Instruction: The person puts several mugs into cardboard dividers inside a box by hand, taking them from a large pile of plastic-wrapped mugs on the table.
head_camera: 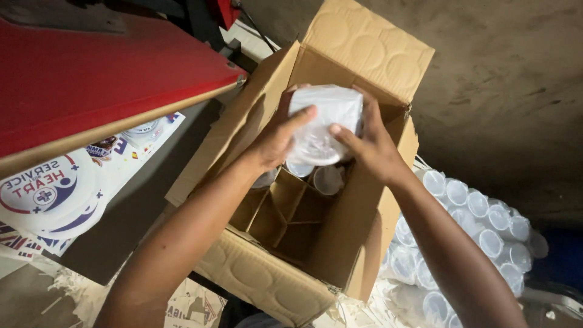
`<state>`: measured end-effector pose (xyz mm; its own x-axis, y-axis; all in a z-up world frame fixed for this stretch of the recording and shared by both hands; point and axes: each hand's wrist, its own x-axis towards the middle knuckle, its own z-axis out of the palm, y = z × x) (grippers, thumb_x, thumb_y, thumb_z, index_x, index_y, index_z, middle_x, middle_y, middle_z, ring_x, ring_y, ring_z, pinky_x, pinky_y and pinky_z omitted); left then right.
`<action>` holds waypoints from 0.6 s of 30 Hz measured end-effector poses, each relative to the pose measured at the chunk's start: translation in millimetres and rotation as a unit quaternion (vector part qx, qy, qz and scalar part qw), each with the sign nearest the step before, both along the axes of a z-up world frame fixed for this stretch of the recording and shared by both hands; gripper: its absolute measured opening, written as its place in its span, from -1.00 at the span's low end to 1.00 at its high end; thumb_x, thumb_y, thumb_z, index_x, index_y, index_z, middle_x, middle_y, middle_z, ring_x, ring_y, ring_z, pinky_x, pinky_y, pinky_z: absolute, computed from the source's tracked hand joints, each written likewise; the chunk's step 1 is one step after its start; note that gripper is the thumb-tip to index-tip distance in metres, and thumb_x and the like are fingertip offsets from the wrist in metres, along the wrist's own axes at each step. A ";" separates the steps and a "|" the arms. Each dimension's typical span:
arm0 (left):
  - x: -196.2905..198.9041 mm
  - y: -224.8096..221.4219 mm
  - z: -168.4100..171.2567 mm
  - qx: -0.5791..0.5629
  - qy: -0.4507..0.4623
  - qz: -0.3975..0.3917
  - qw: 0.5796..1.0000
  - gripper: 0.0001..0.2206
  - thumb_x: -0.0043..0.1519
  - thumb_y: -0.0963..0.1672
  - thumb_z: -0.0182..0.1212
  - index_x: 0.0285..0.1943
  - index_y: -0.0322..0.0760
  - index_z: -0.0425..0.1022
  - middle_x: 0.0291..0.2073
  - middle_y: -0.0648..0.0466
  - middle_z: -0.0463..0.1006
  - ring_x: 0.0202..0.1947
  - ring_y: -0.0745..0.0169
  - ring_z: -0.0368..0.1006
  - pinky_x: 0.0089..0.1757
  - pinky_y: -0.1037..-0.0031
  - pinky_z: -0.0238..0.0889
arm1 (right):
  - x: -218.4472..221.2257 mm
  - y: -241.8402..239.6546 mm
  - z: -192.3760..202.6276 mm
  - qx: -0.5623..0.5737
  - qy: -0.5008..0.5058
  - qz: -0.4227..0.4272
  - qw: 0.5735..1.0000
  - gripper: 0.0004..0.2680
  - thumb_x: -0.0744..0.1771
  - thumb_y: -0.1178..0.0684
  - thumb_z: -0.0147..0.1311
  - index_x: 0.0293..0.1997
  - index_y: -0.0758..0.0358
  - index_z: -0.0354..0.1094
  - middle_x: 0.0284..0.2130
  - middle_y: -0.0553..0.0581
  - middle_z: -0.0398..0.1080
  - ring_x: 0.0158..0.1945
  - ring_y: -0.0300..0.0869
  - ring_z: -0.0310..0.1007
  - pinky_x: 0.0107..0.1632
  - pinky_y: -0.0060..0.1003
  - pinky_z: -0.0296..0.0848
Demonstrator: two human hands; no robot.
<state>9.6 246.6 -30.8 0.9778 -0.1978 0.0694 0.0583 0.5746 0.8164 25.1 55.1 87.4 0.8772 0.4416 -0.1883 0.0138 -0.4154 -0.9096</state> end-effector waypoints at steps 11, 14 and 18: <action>41.9 9.0 -0.2 0.565 -0.029 0.083 0.820 -0.64 0.25 0.08 0.18 0.00 -0.21 0.53 -0.05 -0.03 0.65 -0.04 0.03 0.57 -0.05 0.23 0.39 | 17.1 22.3 -76.7 -0.300 -0.042 0.166 0.939 -0.16 0.11 -0.19 0.50 0.43 0.27 -0.09 0.22 0.39 0.29 0.30 0.14 0.29 0.32 -0.01 0.26; 30.6 3.7 -2.9 0.590 -0.064 0.121 0.796 -0.70 0.22 0.03 0.24 -0.06 -0.21 0.54 -0.08 -0.02 0.63 -0.05 -0.05 0.54 -0.10 0.17 0.37 | 9.7 32.4 -113.8 -0.346 -0.053 0.238 0.906 -0.14 0.11 -0.29 0.42 0.44 0.31 -0.09 0.14 0.43 0.40 0.22 0.16 0.41 0.27 -0.08 0.37; 28.8 12.6 -0.5 0.590 -0.108 0.204 0.774 -0.77 0.22 -0.02 0.28 -0.09 -0.21 0.53 -0.11 0.02 0.62 -0.09 -0.05 0.56 -0.12 0.16 0.38 | 1.4 52.2 -147.7 -0.428 -0.057 0.294 0.853 -0.12 0.11 -0.34 0.34 0.47 0.23 -0.15 0.13 0.48 0.35 0.17 0.26 0.42 0.17 0.04 0.44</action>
